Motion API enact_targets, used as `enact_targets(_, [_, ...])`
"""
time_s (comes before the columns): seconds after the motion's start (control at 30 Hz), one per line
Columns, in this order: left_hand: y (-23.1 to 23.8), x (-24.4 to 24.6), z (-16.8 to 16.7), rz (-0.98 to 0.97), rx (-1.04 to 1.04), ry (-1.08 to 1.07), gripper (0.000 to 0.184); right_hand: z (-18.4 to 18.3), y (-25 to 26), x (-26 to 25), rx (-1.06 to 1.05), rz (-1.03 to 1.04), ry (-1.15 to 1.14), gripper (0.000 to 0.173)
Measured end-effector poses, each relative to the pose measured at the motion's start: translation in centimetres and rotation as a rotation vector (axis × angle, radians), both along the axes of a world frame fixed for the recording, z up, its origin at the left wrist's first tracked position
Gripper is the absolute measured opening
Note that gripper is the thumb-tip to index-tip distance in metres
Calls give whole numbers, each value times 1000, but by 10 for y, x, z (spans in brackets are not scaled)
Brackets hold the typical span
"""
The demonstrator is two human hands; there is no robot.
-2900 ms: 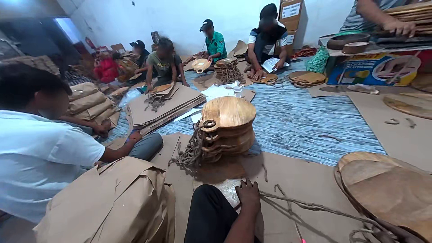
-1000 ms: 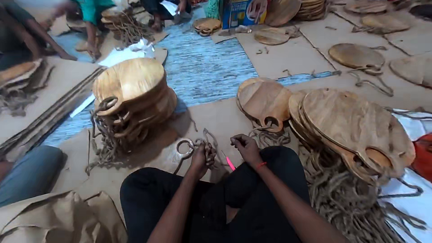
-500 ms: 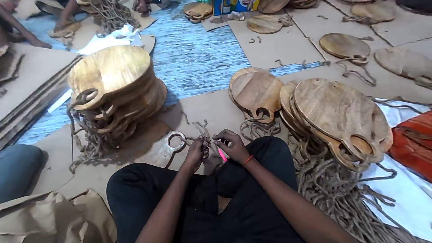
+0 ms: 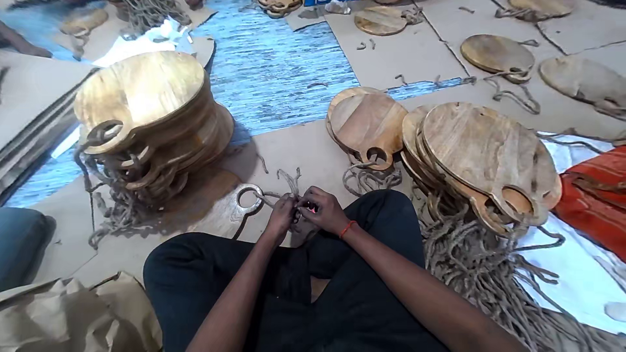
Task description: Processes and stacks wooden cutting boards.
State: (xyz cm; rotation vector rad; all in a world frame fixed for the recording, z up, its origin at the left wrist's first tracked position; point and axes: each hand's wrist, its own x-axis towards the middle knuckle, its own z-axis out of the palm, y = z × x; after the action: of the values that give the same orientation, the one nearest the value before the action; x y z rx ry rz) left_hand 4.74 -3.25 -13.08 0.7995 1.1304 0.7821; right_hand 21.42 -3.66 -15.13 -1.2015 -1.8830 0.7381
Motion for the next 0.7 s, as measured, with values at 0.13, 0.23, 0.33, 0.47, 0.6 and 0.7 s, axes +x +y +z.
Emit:
enact_targets(0.13, [1, -1, -5, -33, 57, 48, 31, 0, 3, 3, -109, -3, 5, 12])
enact_targets(0.23, [0, -1, -6, -51, 64, 81, 31, 0, 2, 3, -107, -9, -23, 13])
enact_targets(0.33, [0, 0, -4, -62, 52, 96, 30, 3, 1, 2, -55, -15, -79, 12])
enact_targets(0.47, [2, 1, -2, -118, 49, 124, 27, 4, 0, -1, 50, -60, -173, 11])
enact_targets(0.6, [0, 1, -1, -93, -4, 81, 31, 2, 16, 17, -76, -376, -86, 9])
enact_targets(0.7, [-1, -3, 6, -22, -56, -3, 40, 7, 33, 37, -324, -706, 209, 19])
